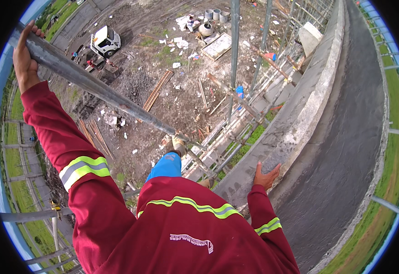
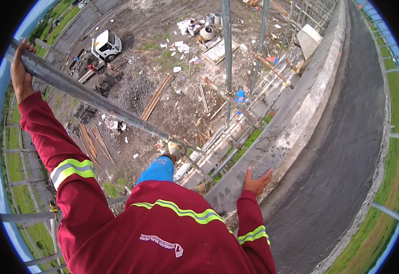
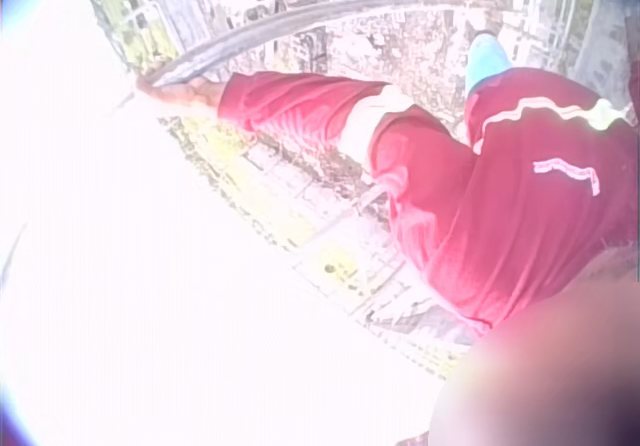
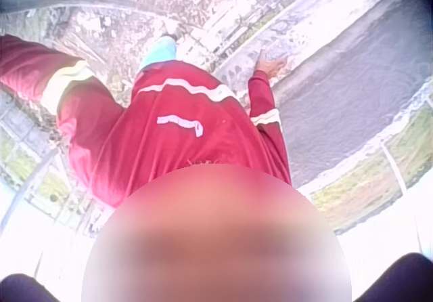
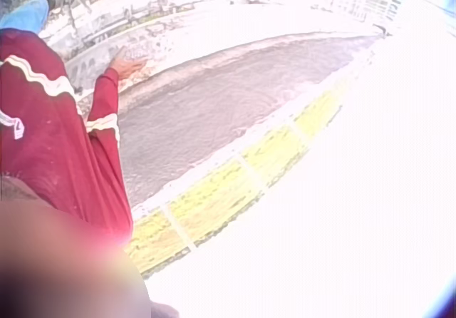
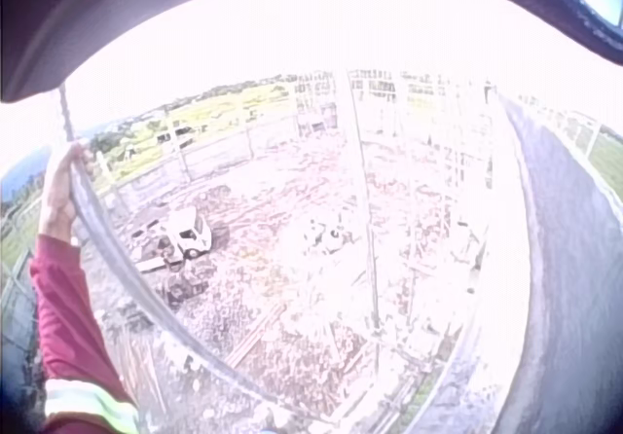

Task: The person uses a trowel to smooth wet concrete along a curved wall edge at a construction site. They repeatedly scrape and level the surface while holding a metal pole for balance.

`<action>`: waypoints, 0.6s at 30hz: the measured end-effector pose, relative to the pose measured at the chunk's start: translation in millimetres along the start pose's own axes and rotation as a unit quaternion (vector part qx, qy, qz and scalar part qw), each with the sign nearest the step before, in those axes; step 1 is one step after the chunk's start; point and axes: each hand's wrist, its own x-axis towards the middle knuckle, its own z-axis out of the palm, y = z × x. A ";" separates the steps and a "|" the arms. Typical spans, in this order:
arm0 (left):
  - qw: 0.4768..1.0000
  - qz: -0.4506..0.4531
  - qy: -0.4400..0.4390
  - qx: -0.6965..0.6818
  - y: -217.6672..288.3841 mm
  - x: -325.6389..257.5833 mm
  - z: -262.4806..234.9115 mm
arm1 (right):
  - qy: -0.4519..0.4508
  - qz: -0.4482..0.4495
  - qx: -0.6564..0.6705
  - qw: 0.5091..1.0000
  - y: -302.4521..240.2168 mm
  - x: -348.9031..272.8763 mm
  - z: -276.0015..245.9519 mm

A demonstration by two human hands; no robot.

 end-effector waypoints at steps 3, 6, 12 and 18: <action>1.000 0.008 0.008 0.005 1.4 -2.2 1.9 | -0.002 0.001 0.003 1.000 -0.2 0.1 -0.4; 1.000 0.005 0.013 0.008 1.9 -3.1 3.1 | -0.008 0.004 -0.002 1.000 0.4 0.4 0.0; 1.000 0.009 0.011 0.010 -1.6 0.0 0.8 | 0.006 -0.002 -0.001 1.000 3.1 0.5 2.2; 1.000 0.001 0.020 0.017 -6.3 5.1 -5.4 | 0.005 -0.006 0.017 1.000 3.5 0.3 1.3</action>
